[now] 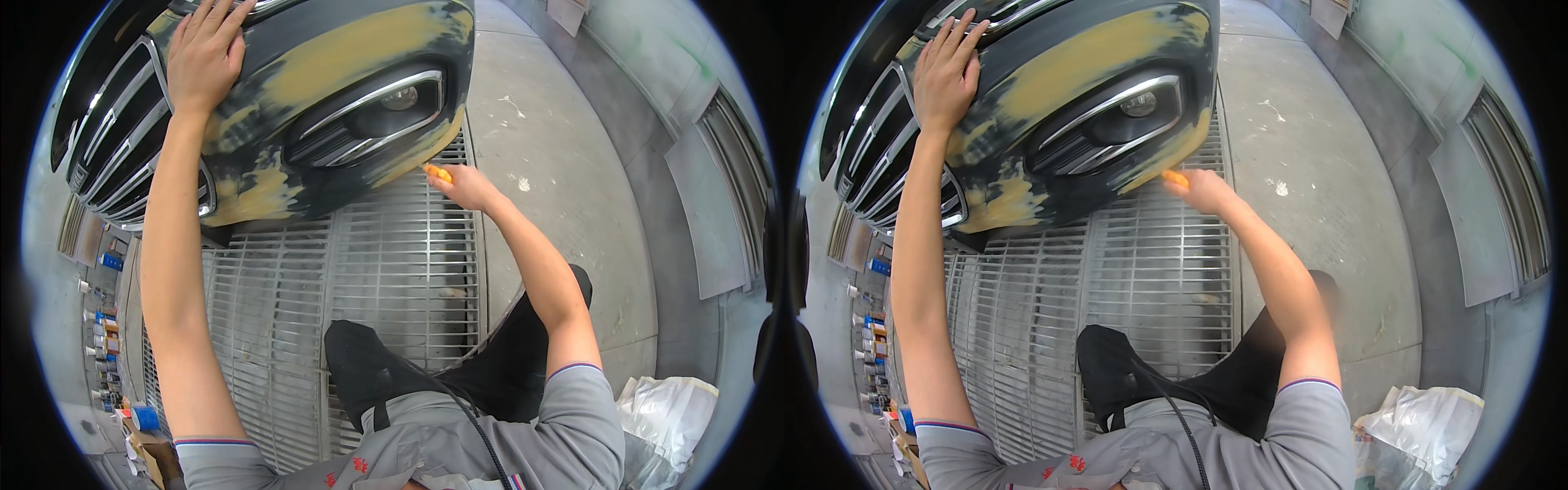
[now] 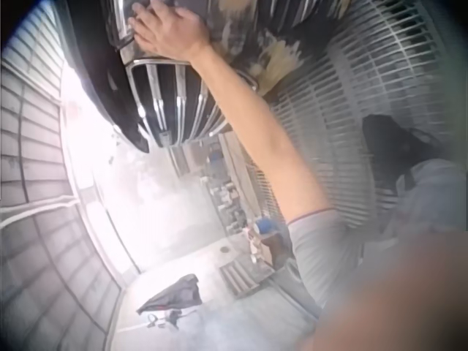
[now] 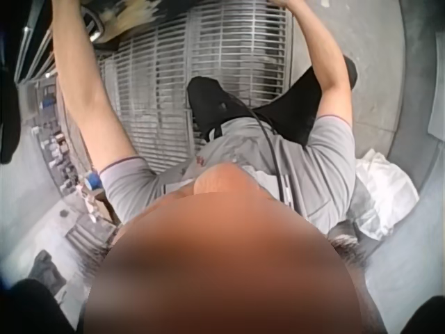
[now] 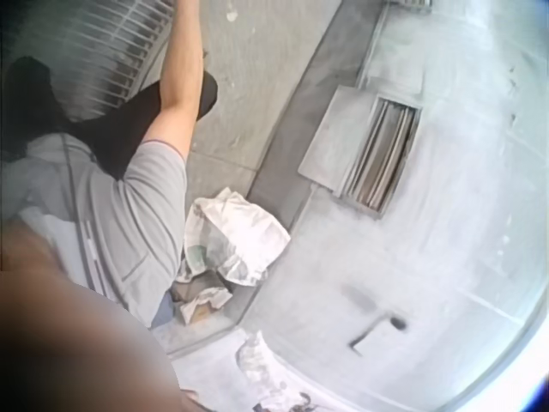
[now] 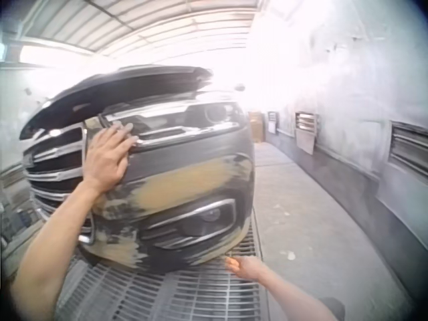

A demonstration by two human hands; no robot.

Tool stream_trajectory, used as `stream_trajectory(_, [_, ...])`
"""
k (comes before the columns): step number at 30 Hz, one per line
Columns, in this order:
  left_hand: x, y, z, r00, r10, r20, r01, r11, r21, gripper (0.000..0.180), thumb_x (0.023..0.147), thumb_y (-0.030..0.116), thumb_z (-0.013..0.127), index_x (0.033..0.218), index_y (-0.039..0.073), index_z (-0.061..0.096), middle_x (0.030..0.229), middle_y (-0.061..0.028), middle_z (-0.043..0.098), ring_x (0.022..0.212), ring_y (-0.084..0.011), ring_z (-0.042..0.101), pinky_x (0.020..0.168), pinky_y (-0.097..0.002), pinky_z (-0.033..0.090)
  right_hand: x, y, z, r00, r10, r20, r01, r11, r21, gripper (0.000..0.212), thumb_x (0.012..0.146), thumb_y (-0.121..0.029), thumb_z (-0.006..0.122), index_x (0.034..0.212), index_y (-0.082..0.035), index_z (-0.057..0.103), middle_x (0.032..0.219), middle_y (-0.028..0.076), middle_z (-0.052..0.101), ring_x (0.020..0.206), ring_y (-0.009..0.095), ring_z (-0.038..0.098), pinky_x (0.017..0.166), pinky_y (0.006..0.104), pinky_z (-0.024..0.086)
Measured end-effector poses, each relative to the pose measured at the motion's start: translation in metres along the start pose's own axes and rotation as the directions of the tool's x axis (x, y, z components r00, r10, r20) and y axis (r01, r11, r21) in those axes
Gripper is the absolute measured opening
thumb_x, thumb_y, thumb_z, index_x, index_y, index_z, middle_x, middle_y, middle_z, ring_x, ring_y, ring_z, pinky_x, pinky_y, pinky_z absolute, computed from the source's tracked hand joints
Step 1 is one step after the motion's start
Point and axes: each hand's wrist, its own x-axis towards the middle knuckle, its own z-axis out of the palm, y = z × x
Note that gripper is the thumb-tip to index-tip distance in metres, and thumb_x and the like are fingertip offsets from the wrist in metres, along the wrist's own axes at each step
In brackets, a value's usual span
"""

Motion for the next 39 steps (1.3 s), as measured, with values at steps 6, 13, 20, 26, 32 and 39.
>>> stream_trajectory(6, [0.014, 0.021, -0.023, 0.996, -0.050, 0.072, 0.056, 0.995, -0.079, 0.045, 0.086, 0.010, 0.067, 0.131, 0.012, 0.073, 0.152, -0.0107, 0.063, 0.143, -0.0366, 0.054, 0.120, -0.0518, 0.039, 0.000, 0.001, 0.009, 0.997, -0.071, -0.010, 0.071, 0.997, 0.023, 0.054, 0.104, -0.054, 0.063, 0.124, -0.005, 0.073, 0.096, 0.021, 0.076, 0.091, 0.039, 0.072, 0.085, 0.0460, 0.055])
stream_trajectory(13, [0.011, 0.018, -0.023, 0.995, -0.056, 0.085, 0.063, 0.994, -0.085, 0.046, 0.086, 0.011, 0.068, 0.132, 0.014, 0.072, 0.153, -0.0104, 0.062, 0.143, -0.0358, 0.054, 0.120, -0.0521, 0.038, -0.003, -0.018, 0.021, 0.994, -0.079, 0.071, 0.078, 0.997, 0.014, 0.054, 0.102, -0.055, 0.063, 0.133, -0.011, 0.072, 0.112, 0.025, 0.077, 0.108, 0.044, 0.072, 0.095, 0.0508, 0.056])
stream_trajectory(20, [0.010, 0.016, -0.020, 0.998, -0.039, 0.041, 0.042, 0.995, -0.088, 0.045, 0.086, 0.011, 0.068, 0.131, 0.012, 0.073, 0.152, -0.0102, 0.062, 0.141, -0.0350, 0.056, 0.118, -0.0523, 0.040, -0.004, -0.030, 0.047, 0.991, -0.130, -0.029, 0.131, 0.991, 0.021, 0.053, 0.103, -0.051, 0.065, 0.133, -0.007, 0.070, 0.098, 0.024, 0.076, 0.094, 0.044, 0.072, 0.086, 0.0485, 0.056])
stream_trajectory(26, [0.009, 0.012, -0.023, 0.998, -0.044, 0.035, 0.047, 0.994, -0.098, 0.046, 0.085, 0.013, 0.069, 0.132, 0.014, 0.072, 0.153, -0.0096, 0.062, 0.142, -0.0339, 0.055, 0.119, -0.0522, 0.040, -0.004, -0.038, 0.053, 0.990, -0.139, 0.010, 0.138, 0.990, 0.040, 0.052, 0.102, -0.053, 0.064, 0.134, -0.012, 0.071, 0.104, 0.024, 0.077, 0.100, 0.046, 0.072, 0.089, 0.0506, 0.056])
stream_trajectory(32, [0.008, 0.014, -0.021, 0.996, -0.074, 0.046, 0.079, 0.988, -0.136, 0.047, 0.086, 0.014, 0.069, 0.134, 0.015, 0.070, 0.155, -0.0081, 0.060, 0.145, -0.0326, 0.053, 0.120, -0.0523, 0.039, -0.008, -0.045, 0.057, 0.989, -0.144, -0.028, 0.146, 0.986, 0.076, 0.050, 0.102, -0.048, 0.066, 0.136, -0.012, 0.068, 0.103, 0.025, 0.076, 0.098, 0.047, 0.072, 0.087, 0.0498, 0.057])
stream_trajectory(39, [0.006, 0.012, -0.023, 0.996, -0.079, 0.042, 0.084, 0.984, -0.154, 0.045, 0.087, 0.015, 0.069, 0.132, 0.015, 0.071, 0.154, -0.0081, 0.061, 0.146, -0.0318, 0.052, 0.121, -0.0522, 0.038, -0.010, -0.063, 0.073, 0.970, -0.237, -0.055, 0.240, 0.968, 0.070, 0.050, 0.102, -0.048, 0.067, 0.136, -0.012, 0.068, 0.107, 0.026, 0.076, 0.100, 0.049, 0.071, 0.087, 0.0516, 0.057])
